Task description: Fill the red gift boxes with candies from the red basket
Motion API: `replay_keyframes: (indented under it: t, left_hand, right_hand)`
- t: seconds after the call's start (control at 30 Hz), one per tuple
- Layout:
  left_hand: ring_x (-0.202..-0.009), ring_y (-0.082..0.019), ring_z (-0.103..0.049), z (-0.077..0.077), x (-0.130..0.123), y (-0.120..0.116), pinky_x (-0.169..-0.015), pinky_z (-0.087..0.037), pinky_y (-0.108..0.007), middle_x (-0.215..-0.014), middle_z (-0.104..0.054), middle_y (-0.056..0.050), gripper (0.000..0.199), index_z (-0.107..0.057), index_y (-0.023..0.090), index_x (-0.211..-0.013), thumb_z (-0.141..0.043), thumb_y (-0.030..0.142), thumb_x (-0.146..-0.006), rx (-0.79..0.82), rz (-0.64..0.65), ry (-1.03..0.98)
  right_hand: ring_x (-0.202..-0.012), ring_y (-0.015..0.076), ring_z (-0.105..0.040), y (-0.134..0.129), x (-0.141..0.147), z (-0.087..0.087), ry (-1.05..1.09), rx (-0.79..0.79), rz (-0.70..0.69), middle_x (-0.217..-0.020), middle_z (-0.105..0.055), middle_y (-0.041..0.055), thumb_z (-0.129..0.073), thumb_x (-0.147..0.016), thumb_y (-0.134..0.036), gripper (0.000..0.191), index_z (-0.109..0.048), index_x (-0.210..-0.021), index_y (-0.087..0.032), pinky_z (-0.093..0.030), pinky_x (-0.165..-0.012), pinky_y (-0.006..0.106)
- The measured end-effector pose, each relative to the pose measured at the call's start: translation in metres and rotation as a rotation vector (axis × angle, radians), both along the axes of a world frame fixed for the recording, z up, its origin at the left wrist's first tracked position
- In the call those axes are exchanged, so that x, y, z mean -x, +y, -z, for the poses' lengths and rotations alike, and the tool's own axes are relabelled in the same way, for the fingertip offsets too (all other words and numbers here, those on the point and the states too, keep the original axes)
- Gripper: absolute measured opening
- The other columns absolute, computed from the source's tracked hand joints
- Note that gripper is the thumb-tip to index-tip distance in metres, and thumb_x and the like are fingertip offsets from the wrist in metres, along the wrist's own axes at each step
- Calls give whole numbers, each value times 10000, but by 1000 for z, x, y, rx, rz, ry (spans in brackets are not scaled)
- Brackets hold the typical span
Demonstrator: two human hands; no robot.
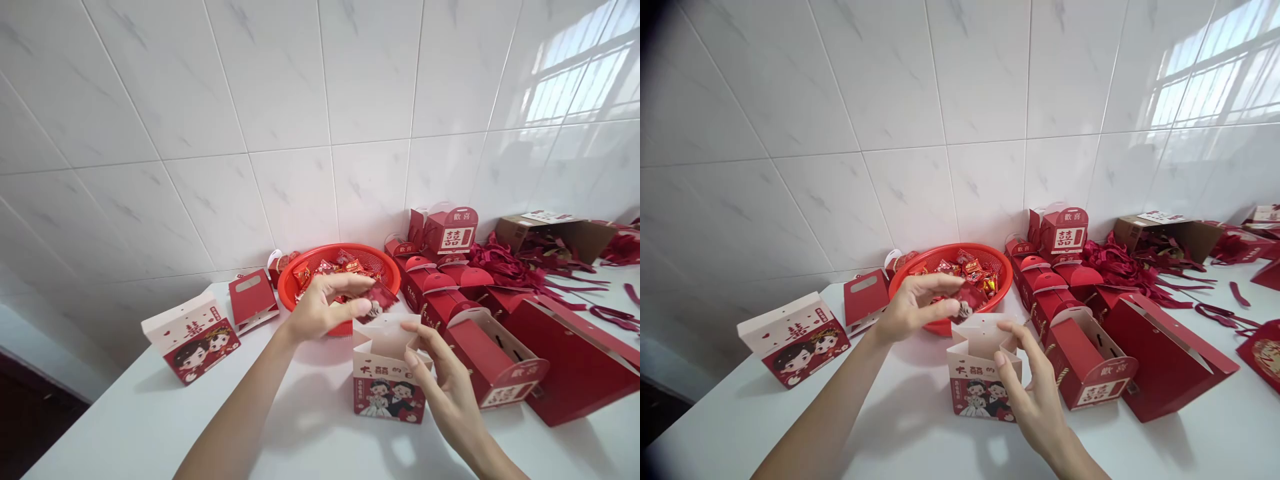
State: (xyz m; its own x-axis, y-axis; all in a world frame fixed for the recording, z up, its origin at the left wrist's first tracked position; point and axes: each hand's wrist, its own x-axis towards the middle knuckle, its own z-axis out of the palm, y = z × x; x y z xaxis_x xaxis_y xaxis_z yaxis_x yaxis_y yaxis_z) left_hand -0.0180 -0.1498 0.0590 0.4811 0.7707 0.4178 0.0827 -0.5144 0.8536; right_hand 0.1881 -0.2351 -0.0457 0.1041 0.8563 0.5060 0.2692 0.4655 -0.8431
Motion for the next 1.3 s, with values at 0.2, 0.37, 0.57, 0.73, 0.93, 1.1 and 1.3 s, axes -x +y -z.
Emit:
replay_keyframes:
  t: [0.2,0.37,0.57,0.73,0.93,1.1,1.3]
  left_hand:
    - [-1045,-208,-691,2,-4,-24,-948,-551,-329,-1130,-762,-40,277,-750,229,-1158,-695,255,-887,-217,109,281]
    - [-1160,-225,-639,7,-4,-23,-1040,-503,-402,-1234,-712,-62,244,-744,241,-1134,-663,246,-904,-335,60,278]
    - [-1085,-229,-672,7,24,7,-984,-513,-350,-1115,-750,-73,262,-767,207,-1047,-539,276,-938,-307,-197,330]
    - [-921,-255,-704,17,54,63,-791,-515,-281,-965,-776,-61,260,-779,201,-967,-624,308,-788,152,-254,958]
    - [-1125,-355,-652,31,36,107,-812,-536,-318,-1343,-657,-140,719,-705,224,-1212,-791,276,-500,257,-220,1257]
    - [-1087,-371,-656,44,27,110,-825,-543,-363,-1302,-662,-176,705,-705,206,-1181,-807,293,-489,216,-215,1273]
    - [-970,-347,-685,51,25,105,-839,-529,-363,-994,-742,-170,470,-702,150,-828,-740,599,-696,196,-170,1162]
  right_hand:
    - [-709,167,-596,-1,1,1,6,-6,-11,-875,-609,22,-557,-990,-414,340,-588,-1275,-232,-499,-625,261]
    - [-683,157,-584,0,1,2,11,28,-34,-868,-598,23,-537,-998,-428,357,-578,-1285,-218,-488,-591,254]
    - [-648,145,-574,-1,1,1,9,42,-38,-866,-584,15,-528,-1004,-424,346,-566,-1284,-225,-492,-571,248]
    - [-708,161,-613,-1,0,2,-18,24,-37,-873,-595,19,-522,-1011,-416,324,-566,-1275,-234,-522,-626,253]
    - [-730,156,-622,0,-1,5,-35,17,-37,-889,-599,13,-513,-1020,-412,314,-557,-1286,-252,-523,-653,244]
    - [-741,162,-627,0,-2,5,-57,-8,-32,-888,-620,20,-522,-1015,-402,302,-573,-1268,-245,-515,-649,243]
    - [-774,188,-644,-3,0,4,-73,-33,-31,-884,-646,33,-526,-1008,-397,307,-588,-1257,-229,-520,-673,268]
